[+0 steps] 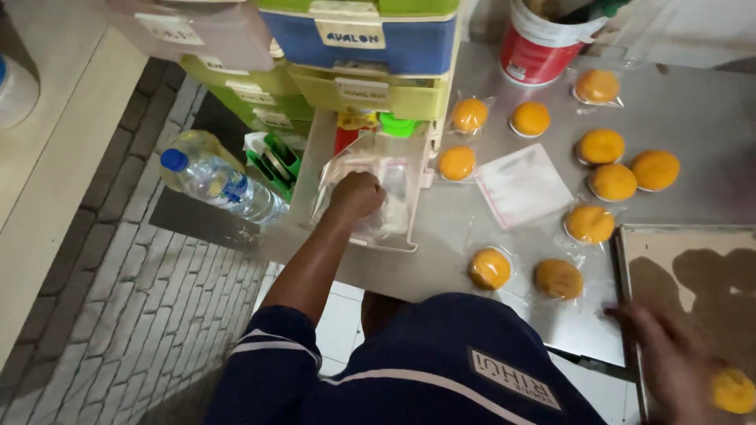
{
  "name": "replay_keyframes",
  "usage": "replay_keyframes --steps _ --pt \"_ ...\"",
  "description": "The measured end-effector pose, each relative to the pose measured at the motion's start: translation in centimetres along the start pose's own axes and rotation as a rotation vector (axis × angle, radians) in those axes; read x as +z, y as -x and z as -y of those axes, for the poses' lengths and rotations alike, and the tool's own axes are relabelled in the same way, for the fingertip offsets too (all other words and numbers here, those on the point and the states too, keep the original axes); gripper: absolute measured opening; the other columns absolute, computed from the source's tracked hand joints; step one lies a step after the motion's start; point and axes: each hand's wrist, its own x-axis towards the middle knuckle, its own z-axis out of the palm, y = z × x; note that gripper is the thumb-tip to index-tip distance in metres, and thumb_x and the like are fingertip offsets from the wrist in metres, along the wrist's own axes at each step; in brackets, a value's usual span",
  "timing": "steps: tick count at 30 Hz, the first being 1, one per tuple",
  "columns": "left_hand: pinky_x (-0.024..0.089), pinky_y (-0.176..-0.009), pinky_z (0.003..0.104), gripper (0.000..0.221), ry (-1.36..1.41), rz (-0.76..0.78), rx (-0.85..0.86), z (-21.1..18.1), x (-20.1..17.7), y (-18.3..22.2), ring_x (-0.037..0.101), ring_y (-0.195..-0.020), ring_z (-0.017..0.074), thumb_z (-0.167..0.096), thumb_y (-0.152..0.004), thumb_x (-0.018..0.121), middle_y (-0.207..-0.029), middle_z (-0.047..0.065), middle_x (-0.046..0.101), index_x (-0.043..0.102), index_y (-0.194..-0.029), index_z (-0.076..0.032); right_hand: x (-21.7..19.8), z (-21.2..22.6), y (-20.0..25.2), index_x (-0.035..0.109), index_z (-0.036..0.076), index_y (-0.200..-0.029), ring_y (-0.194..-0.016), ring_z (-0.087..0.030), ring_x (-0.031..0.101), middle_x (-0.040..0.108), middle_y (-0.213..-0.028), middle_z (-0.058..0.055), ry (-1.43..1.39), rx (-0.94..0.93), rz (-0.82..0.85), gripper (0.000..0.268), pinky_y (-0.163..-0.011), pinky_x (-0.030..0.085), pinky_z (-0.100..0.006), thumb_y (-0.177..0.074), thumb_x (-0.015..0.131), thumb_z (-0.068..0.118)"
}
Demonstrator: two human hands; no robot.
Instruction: The person is individually packaging yellow donuts into small plastic bags at a bakery work station.
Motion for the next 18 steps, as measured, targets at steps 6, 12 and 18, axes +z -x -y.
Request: replay_keyframes --steps 6,12,18 --pt "0.041 -0.048 0.051 0.027 -0.032 -0.795 0.307 0.3 -0.6 2.5 0.061 -0.062 0.0325 -0.026 -0.088 0.054 -0.068 0.007 0.065 0.067 -0.068 -0.013 10.5 3.5 -3.3 0.069 0.013 -0.122 -0.136 -0.030 0.058 0.069 -0.128 -0.006 0.796 -0.926 0.014 0.035 -0.121 0.022 -0.048 -0.091 0.074 0.029" --pt "0.048 -0.053 0.043 0.023 -0.236 -1.309 0.905 -2.8 -1.7 9.6 0.055 -0.055 0.0276 -0.026 -0.084 0.062 -0.063 0.005 0.046 0.053 -0.065 -0.015 17.3 5.8 -5.7 0.034 -0.011 -0.151 -0.132 -0.058 0.047 0.046 -0.143 -0.036 0.273 -0.964 0.408 0.114 -0.113 0.034 -0.067 -0.060 0.096 0.021" --pt "0.043 -0.084 0.042 0.028 0.418 -1.180 1.045 -7.9 -0.1 16.5 0.058 -0.087 0.0264 -0.029 -0.090 0.070 -0.094 0.006 0.057 0.047 -0.089 -0.014 17.0 4.7 -4.8 0.078 0.013 -0.086 -0.094 -0.015 0.078 0.083 -0.096 -0.005 0.245 -0.768 0.555 0.032 -0.088 0.055 -0.030 -0.099 0.060 0.036"
